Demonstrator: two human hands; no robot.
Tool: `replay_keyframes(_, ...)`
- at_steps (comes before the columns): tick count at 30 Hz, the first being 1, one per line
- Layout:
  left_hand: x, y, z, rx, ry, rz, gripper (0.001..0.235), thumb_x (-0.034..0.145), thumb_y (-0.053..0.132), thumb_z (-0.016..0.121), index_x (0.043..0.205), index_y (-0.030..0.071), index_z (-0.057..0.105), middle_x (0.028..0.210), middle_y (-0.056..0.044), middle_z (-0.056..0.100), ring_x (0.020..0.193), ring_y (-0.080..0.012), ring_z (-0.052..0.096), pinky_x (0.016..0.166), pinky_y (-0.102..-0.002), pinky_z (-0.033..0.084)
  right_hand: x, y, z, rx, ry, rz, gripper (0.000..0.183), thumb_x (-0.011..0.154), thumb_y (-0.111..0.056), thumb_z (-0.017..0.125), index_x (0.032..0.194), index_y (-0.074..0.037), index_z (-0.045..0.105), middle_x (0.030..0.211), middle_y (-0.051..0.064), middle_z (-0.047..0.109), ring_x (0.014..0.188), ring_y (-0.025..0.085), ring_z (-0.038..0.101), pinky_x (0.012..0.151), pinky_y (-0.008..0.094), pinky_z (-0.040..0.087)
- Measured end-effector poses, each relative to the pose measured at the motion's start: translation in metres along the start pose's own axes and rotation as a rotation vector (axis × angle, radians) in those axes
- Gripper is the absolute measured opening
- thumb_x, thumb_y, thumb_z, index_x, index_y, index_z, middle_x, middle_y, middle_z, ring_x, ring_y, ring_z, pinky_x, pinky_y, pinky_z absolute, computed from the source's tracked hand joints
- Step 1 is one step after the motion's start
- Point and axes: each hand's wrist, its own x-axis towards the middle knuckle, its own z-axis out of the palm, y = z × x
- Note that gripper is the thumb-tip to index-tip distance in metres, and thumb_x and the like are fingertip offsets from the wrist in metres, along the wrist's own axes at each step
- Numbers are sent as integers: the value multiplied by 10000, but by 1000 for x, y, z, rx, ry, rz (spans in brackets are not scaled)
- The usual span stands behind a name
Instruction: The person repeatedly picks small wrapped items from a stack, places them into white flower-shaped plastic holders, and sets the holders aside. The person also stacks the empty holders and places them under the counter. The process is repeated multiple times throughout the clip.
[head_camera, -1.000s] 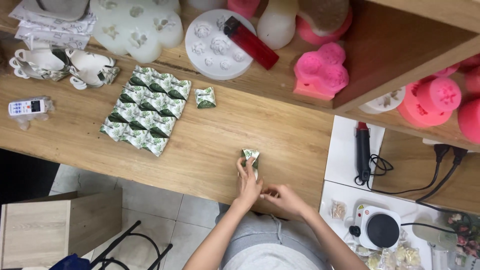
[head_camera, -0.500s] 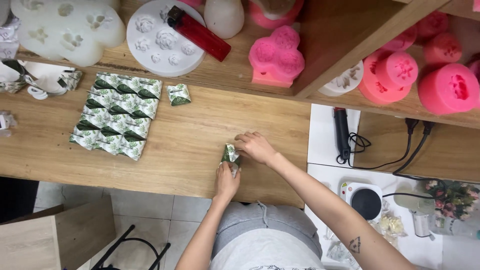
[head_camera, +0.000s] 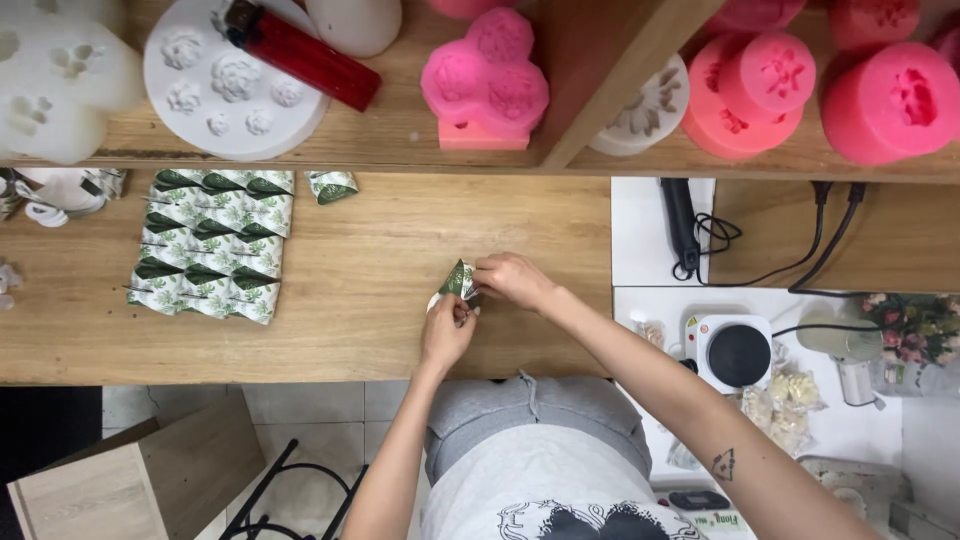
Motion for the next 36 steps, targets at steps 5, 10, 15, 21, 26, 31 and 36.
replay_keyframes(5,2,-14,15,50,8,-3,207,921,201,645,900,-3,625,851,-173,682,842,-351,660,754,-470,516,-13,-7,-7,-16,20,-21,137,867,-160,750,926,-74,662,892,103,676,860,334,685,791,456,552)
replay_keyframes(10,-1,-27,35,16,-56,23,296,1039,284,490,962,28,618,928,-186,681,896,-393,648,779,-506,490,-42,-16,-6,-6,11,74,144,857,-151,751,916,-60,656,876,114,689,847,345,690,777,463,551)
replay_keyframes(15,-2,-14,38,-84,-159,-144,299,1035,331,489,942,76,613,813,-137,686,802,-350,671,729,-475,490,-61,-22,-11,33,80,149,142,851,-138,742,914,-52,648,891,113,694,845,341,693,754,456,551)
replay_keyframes(21,0,-7,39,64,-46,150,212,963,200,620,830,37,601,767,-141,650,750,-353,635,693,-486,446,-74,-17,4,-15,94,182,116,875,-136,744,902,-60,662,884,106,697,839,324,700,746,451,551)
replay_keyframes(26,1,20,30,136,42,325,149,916,149,634,817,43,600,773,-134,653,777,-336,625,745,-478,408,-71,-27,-2,-167,107,147,150,833,-86,702,979,-52,704,928,96,725,855,285,724,758,439,571)
replay_keyframes(31,3,29,22,141,18,363,155,952,142,610,837,38,597,813,-145,661,816,-349,632,752,-487,420,-75,-31,-5,-66,59,273,140,923,-176,705,1003,-69,663,946,109,722,916,300,726,803,435,586)
replay_keyframes(36,3,17,23,61,-41,343,182,1034,151,545,914,20,580,899,-196,653,872,-414,606,787,-521,456,-57,-70,-45,44,-278,595,795,842,-323,773,1539,-153,430,1251,201,591,844,395,681,699,492,571)
